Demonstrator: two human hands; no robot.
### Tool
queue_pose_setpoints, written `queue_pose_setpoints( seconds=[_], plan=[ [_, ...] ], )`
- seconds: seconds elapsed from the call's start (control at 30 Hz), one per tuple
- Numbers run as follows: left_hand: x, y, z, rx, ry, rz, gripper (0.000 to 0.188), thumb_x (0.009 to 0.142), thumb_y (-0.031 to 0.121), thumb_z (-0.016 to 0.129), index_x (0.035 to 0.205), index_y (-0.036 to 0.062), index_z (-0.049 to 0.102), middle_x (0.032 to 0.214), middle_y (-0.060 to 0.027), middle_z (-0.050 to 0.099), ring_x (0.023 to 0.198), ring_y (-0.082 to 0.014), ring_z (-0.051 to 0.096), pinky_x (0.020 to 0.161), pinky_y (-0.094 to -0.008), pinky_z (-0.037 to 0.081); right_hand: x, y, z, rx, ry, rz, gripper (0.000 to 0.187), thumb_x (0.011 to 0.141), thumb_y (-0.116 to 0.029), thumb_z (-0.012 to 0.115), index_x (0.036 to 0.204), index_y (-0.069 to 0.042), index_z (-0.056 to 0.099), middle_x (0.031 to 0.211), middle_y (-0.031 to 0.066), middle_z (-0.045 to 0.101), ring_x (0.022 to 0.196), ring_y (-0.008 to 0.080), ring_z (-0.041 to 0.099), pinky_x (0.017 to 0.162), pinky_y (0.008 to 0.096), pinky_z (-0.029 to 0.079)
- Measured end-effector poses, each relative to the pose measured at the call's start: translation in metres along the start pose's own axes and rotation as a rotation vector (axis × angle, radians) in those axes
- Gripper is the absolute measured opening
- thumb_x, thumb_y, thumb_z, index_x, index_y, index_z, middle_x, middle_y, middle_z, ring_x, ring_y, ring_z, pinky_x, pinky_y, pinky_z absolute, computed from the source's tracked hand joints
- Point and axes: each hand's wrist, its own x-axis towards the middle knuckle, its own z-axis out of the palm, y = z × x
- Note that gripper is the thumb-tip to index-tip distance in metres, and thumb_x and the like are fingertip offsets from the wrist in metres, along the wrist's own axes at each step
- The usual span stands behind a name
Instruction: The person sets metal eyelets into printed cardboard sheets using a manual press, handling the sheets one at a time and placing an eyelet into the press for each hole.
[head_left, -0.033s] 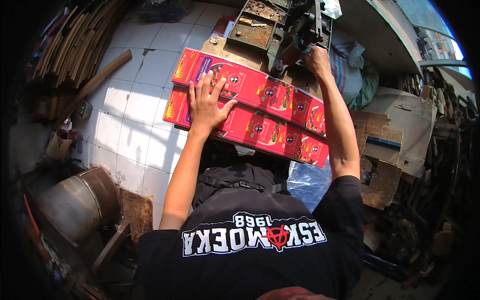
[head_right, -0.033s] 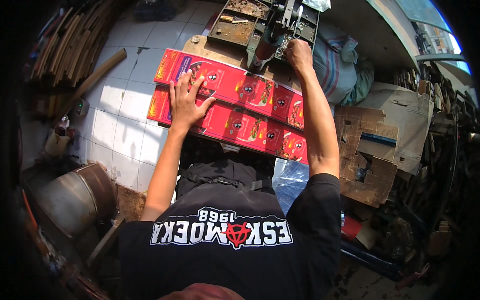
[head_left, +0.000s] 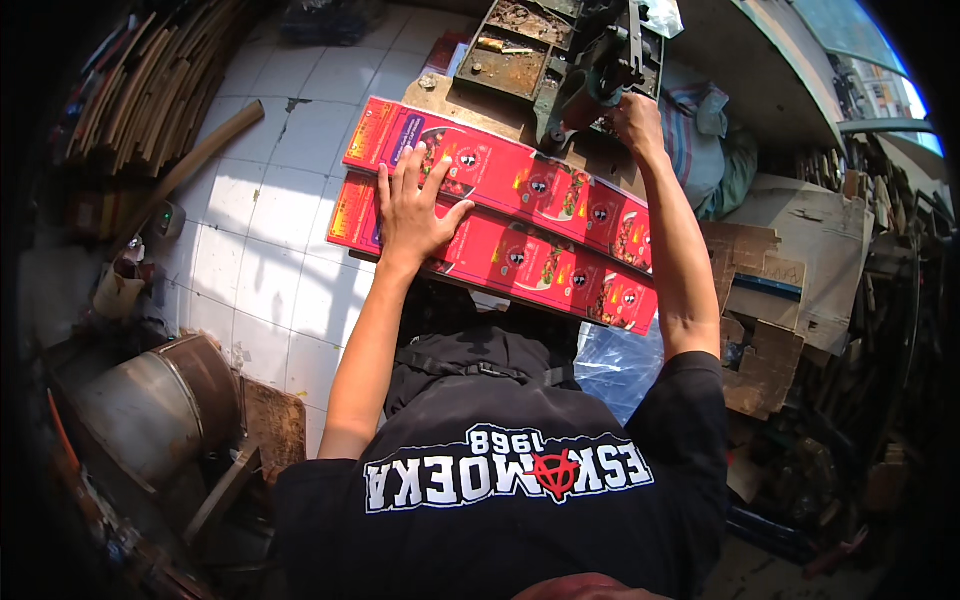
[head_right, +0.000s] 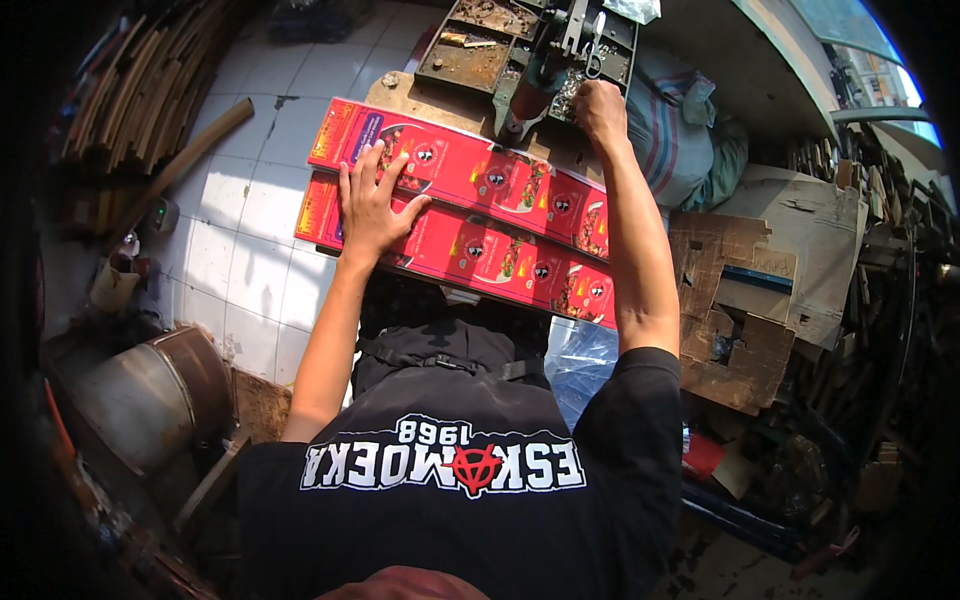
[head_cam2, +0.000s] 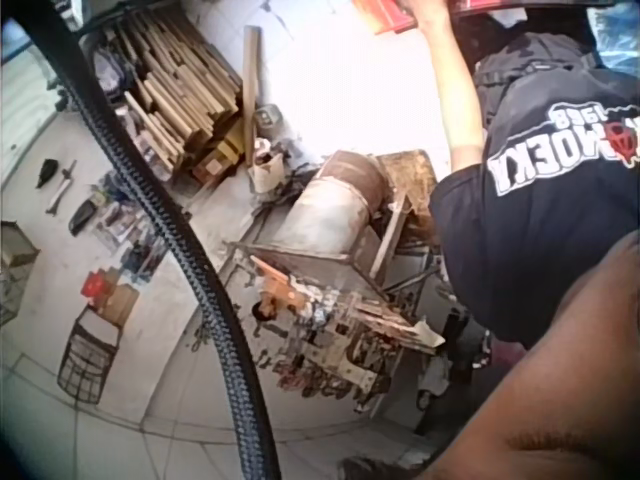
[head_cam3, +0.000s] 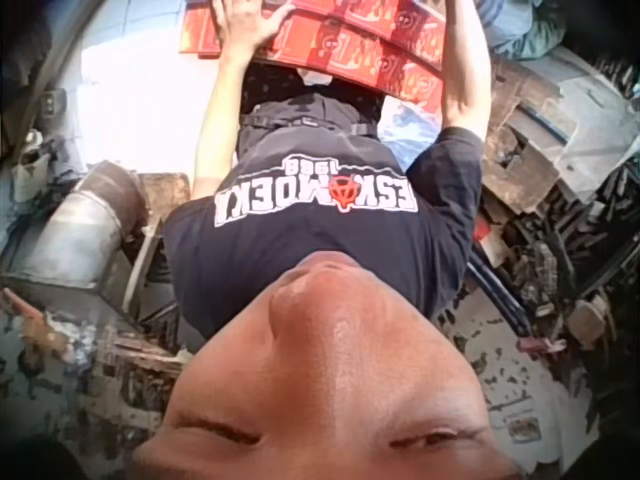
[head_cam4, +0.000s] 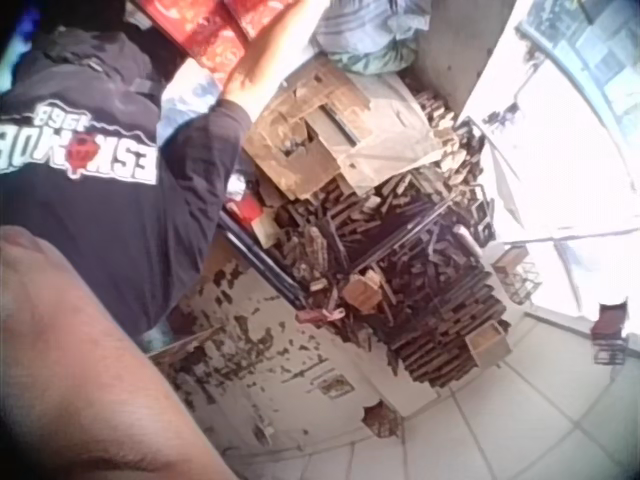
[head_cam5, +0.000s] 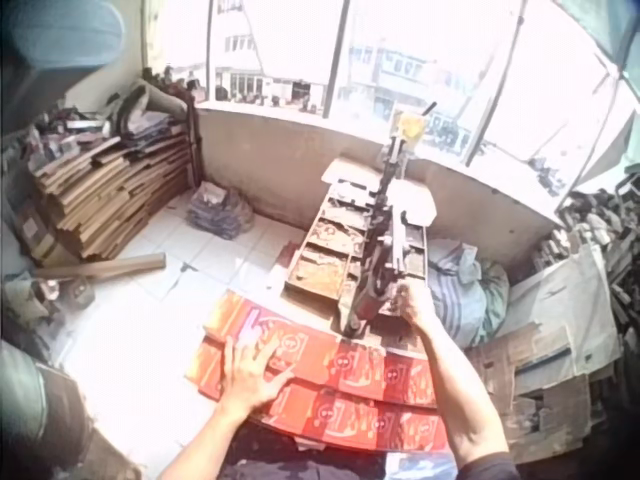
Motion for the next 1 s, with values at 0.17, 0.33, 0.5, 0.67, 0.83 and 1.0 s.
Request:
queue_pose_setpoints(
  seconds=[0.17, 0.33, 0.5, 0.67, 0.83, 1.0],
  plan=[
    [0.002, 0.004, 0.002, 0.006, -0.007, 0.007, 0.07, 0.078, 0.05, 0.077, 0.136, 0.0177, 0.056, 0.154, -0.0133, 0.037, 0.144, -0.033, 0.032, 0.119, -0.0572, 0.017, -0.002, 0.029, -0.013, 0.19, 0.049, 0.27, 0.023, 0.085, -0.027, 0.075, 0.096, -0.007, 0.077, 0.085, 0.0134, 0.075, 0.075, 0.022, 0.073, 0.073, 0.0334, 0.056],
    [0.001, 0.003, -0.001, 0.006, 0.006, 0.015, 0.069, 0.077, 0.05, 0.077, 0.134, 0.0157, 0.057, 0.152, -0.0146, 0.039, 0.143, -0.0339, 0.033, 0.118, -0.0599, 0.018, -0.003, 0.029, -0.023, 0.487, -0.041, 0.568, 0.029, 0.089, -0.03, 0.073, 0.101, -0.003, 0.076, 0.079, 0.0085, 0.075, 0.062, 0.0107, 0.07, 0.064, 0.0296, 0.056],
    [0.002, 0.004, -0.001, 0.007, -0.006, 0.016, 0.07, 0.078, 0.051, 0.076, 0.135, 0.016, 0.056, 0.152, -0.0151, 0.039, 0.143, -0.0345, 0.033, 0.118, -0.06, 0.018, -0.004, 0.037, -0.019, 0.414, -0.18, 0.562, 0.029, 0.091, -0.032, 0.068, 0.105, -0.007, 0.075, 0.084, 0.0091, 0.074, 0.07, 0.0164, 0.072, 0.07, 0.0344, 0.057],
    [0.003, 0.005, 0.0, 0.006, 0.005, 0.029, 0.07, 0.078, 0.052, 0.075, 0.135, 0.016, 0.056, 0.152, -0.0156, 0.039, 0.143, -0.0347, 0.033, 0.118, -0.06, 0.018, 0.001, 0.049, -0.015, 0.159, -0.201, 0.502, 0.033, 0.088, -0.04, 0.064, 0.108, -0.017, 0.076, 0.101, 0.0138, 0.074, 0.097, 0.0313, 0.07, 0.087, 0.0419, 0.053],
    [0.004, 0.006, 0.001, 0.008, 0.009, 0.032, 0.071, 0.077, 0.052, 0.076, 0.135, 0.0159, 0.056, 0.152, -0.0154, 0.039, 0.143, -0.0343, 0.033, 0.118, -0.0599, 0.018, 0.009, 0.053, -0.017, 0.167, -0.301, 0.498, 0.038, 0.082, -0.043, 0.062, 0.108, -0.018, 0.076, 0.106, 0.0162, 0.073, 0.104, 0.0349, 0.068, 0.092, 0.0434, 0.052],
    [0.002, 0.003, -0.001, 0.011, 0.004, 0.025, 0.07, 0.077, 0.051, 0.076, 0.135, 0.0157, 0.057, 0.152, -0.0153, 0.039, 0.143, -0.034, 0.033, 0.118, -0.0599, 0.018, 0.001, 0.03, -0.012, 0.079, -0.244, 0.537, 0.036, 0.085, -0.046, 0.063, 0.102, -0.016, 0.076, 0.094, 0.0145, 0.073, 0.093, 0.0313, 0.07, 0.084, 0.042, 0.052]
  ],
)
